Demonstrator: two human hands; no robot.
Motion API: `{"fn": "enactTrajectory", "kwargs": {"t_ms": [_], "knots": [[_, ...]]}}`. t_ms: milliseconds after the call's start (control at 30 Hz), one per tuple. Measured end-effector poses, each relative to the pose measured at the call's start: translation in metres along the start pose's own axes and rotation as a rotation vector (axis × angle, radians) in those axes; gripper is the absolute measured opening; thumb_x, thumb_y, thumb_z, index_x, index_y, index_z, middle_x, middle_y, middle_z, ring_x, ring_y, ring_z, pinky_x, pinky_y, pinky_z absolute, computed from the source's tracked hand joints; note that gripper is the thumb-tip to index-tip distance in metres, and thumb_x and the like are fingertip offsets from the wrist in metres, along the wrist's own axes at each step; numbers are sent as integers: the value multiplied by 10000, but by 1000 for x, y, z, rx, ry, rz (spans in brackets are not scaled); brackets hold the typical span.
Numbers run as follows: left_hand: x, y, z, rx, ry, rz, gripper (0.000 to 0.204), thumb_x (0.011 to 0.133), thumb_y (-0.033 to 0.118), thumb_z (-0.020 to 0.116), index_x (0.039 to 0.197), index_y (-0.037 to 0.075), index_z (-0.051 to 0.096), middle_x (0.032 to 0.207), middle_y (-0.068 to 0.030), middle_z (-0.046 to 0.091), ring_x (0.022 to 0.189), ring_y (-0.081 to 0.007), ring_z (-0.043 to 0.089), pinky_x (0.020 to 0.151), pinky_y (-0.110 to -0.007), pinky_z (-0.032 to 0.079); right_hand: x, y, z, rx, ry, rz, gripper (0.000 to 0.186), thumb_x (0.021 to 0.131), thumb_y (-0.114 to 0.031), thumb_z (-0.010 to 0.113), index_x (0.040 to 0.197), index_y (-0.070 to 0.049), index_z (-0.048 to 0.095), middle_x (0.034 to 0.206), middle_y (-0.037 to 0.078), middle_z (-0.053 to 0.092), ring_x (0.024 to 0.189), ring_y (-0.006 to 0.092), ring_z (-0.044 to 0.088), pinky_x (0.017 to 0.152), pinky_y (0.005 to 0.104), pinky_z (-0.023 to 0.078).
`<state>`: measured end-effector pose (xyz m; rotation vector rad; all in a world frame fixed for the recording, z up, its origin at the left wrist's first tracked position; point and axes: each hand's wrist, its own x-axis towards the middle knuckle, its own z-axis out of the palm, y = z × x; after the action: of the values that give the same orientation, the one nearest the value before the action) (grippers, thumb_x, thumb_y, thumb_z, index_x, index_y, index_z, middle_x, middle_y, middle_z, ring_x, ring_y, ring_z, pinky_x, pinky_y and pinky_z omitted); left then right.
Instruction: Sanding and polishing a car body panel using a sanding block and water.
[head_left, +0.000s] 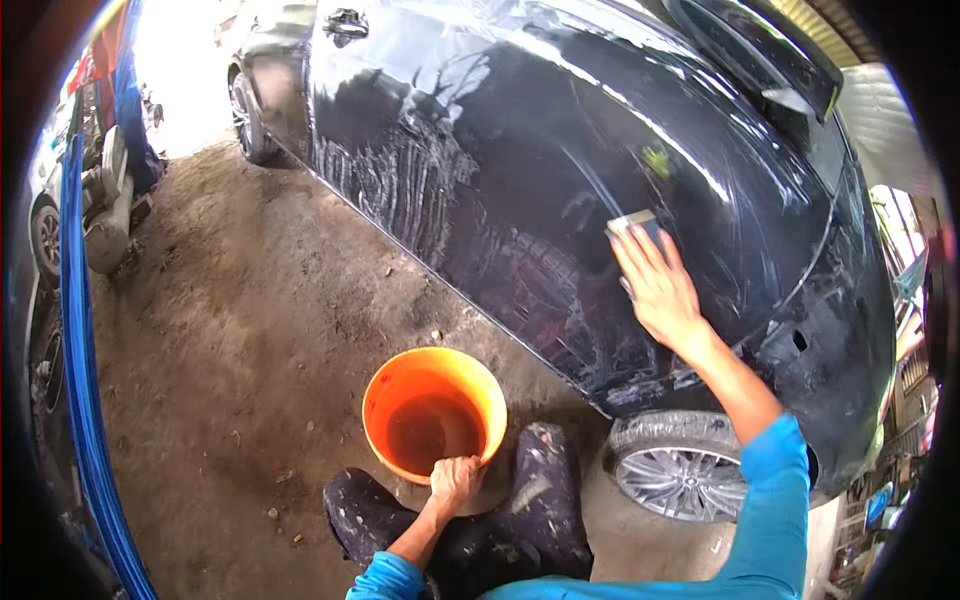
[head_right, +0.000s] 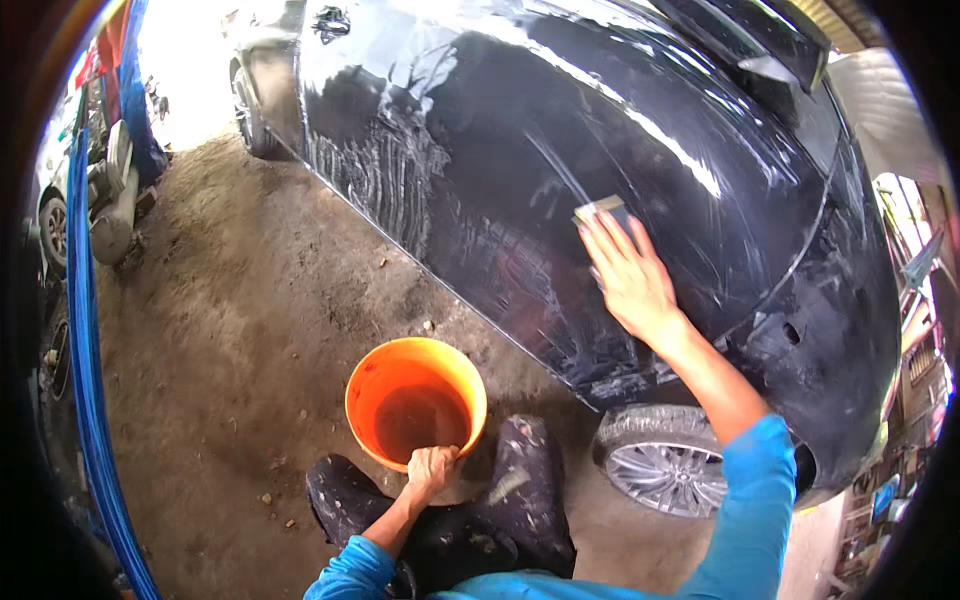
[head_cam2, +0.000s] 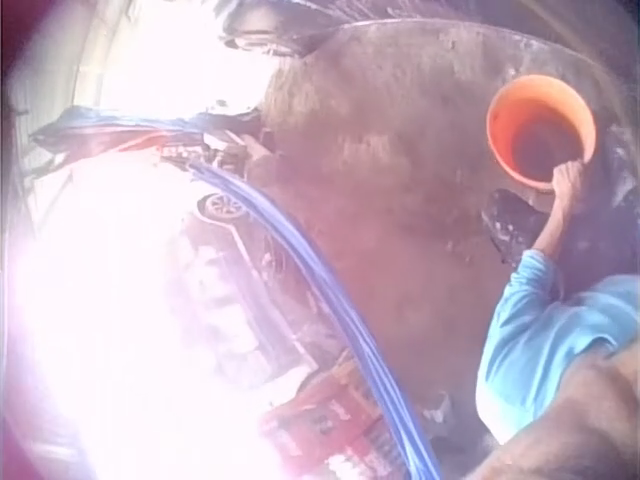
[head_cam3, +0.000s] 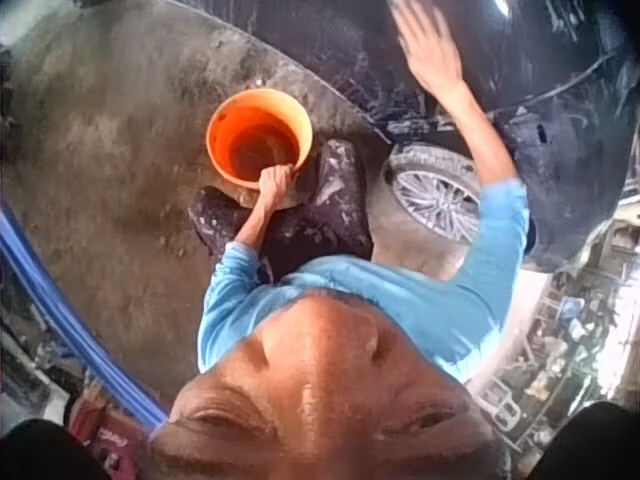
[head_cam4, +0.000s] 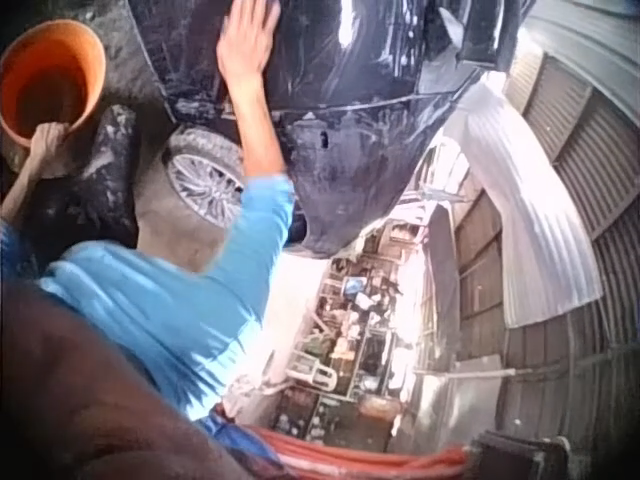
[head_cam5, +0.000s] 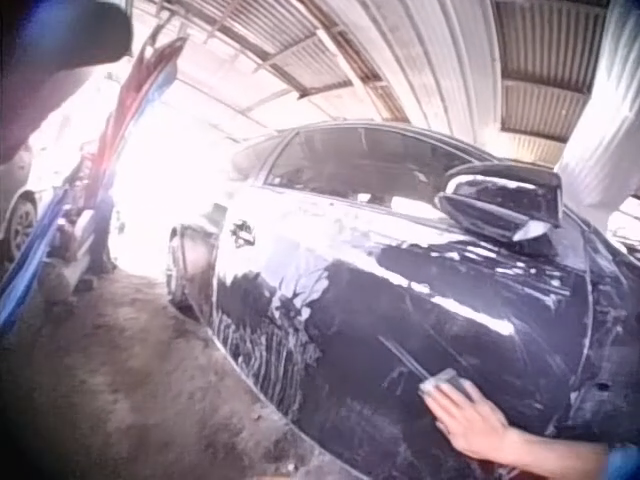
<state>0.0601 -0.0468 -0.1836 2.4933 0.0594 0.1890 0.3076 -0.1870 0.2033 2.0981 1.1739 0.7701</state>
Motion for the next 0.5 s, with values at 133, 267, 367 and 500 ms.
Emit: {"fn": "enactTrajectory", "kwargs": {"t_ms": [133, 267, 367, 500], "knots": [[2, 7, -11, 1, -60, -56, 252, 866, 373, 670, 819, 126, 683, 720, -113, 696, 694, -310, 702, 637, -443, 552, 179, -22, -2, -95, 272, -63, 531, 969, -262, 504, 1434, -14, 442, 1544, 98, 386, 1454, 212, 293, 1209, 436, 178], [4, 0, 5, 19, -18, -7, 225, 890, 341, 633, 808, 135, 672, 712, -112, 699, 672, -291, 705, 596, -426, 539, 180, -32, 16, -78, 266, -39, 523, 972, -271, 504, 1417, -1, 456, 1531, 101, 402, 1442, 217, 314, 1206, 440, 183], [-13, -23, 21, 65, 105, 17, 107, 886, 191, 595, 792, 148, 624, 657, -70, 628, 636, -276, 656, 619, -431, 504, 81, -37, 7, 30, 91, 18, 580, 941, -253, 553, 1454, -12, 426, 1546, 110, 386, 1468, 219, 284, 1213, 472, 165], [-9, -21, 14, 8, 87, 102, 81, 866, 199, 582, 828, 149, 634, 700, -59, 661, 687, -268, 683, 667, -404, 527, 90, -30, 6, -14, 122, 31, 570, 954, -271, 533, 1458, -26, 426, 1552, 111, 378, 1472, 228, 275, 1212, 471, 156]]}}
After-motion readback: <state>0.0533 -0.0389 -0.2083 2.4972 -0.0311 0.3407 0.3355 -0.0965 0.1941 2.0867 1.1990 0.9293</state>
